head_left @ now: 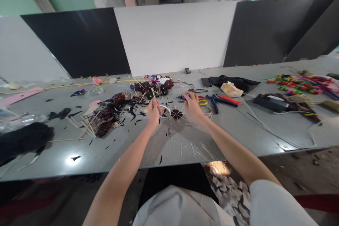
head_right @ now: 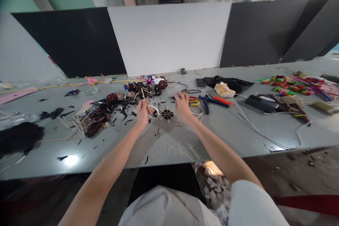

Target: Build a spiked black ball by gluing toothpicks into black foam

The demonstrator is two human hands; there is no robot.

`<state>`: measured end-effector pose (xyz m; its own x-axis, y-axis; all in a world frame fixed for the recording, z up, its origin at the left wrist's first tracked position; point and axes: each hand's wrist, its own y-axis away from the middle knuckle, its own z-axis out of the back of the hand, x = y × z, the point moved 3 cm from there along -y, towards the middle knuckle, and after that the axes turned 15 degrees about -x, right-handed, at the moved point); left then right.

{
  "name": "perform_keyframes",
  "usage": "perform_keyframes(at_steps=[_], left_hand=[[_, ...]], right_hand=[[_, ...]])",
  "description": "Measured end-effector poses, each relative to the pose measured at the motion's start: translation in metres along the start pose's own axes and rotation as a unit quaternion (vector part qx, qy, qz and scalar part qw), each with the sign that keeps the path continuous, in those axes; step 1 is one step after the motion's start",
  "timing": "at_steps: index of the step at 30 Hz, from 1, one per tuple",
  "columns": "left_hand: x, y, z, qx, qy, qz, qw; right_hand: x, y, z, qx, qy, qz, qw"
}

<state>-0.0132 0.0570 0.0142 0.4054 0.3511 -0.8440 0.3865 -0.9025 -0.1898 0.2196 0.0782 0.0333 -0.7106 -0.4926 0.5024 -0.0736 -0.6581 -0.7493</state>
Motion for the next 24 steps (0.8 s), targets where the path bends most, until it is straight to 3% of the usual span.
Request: perform_keyframes(at_steps=[2,4,7,10,13,16,24], left_hand=[[0.002,0.003,-0.001,0.001,-0.018,-0.008,1.0],[0.003,0.004,0.0,-0.017,-0.033,-0.024,0.999],[0.006,0.003,0.002,-0.056,-0.039,-0.048,0.996],[0.008,0.001,0.004,-0.075,-0.06,-0.066,0.993],[0.005,0.0,0.008,-0.098,-0.139,-0.116,0.979],[-0.001,0.001,0.01,-0.1,-0.238,-0.193,0.947],[0.002,0.013,-0.003,0.084,-0.324,-0.219,0.917]], right_hand=[[0.017,0.005,-0.008,0.09,-0.138,-0.01,0.986],[0.031,0.014,-0.017,0.165,-0.258,-0.064,0.95],[0.045,0.029,-0.028,0.209,-0.343,-0.115,0.909],[0.054,0.039,-0.032,0.228,-0.359,-0.132,0.896],[0.056,0.039,-0.03,0.208,-0.382,-0.151,0.887],[0.051,0.034,-0.024,0.152,-0.4,-0.179,0.886],[0.032,0.019,-0.012,0.024,-0.327,-0.154,0.932]])
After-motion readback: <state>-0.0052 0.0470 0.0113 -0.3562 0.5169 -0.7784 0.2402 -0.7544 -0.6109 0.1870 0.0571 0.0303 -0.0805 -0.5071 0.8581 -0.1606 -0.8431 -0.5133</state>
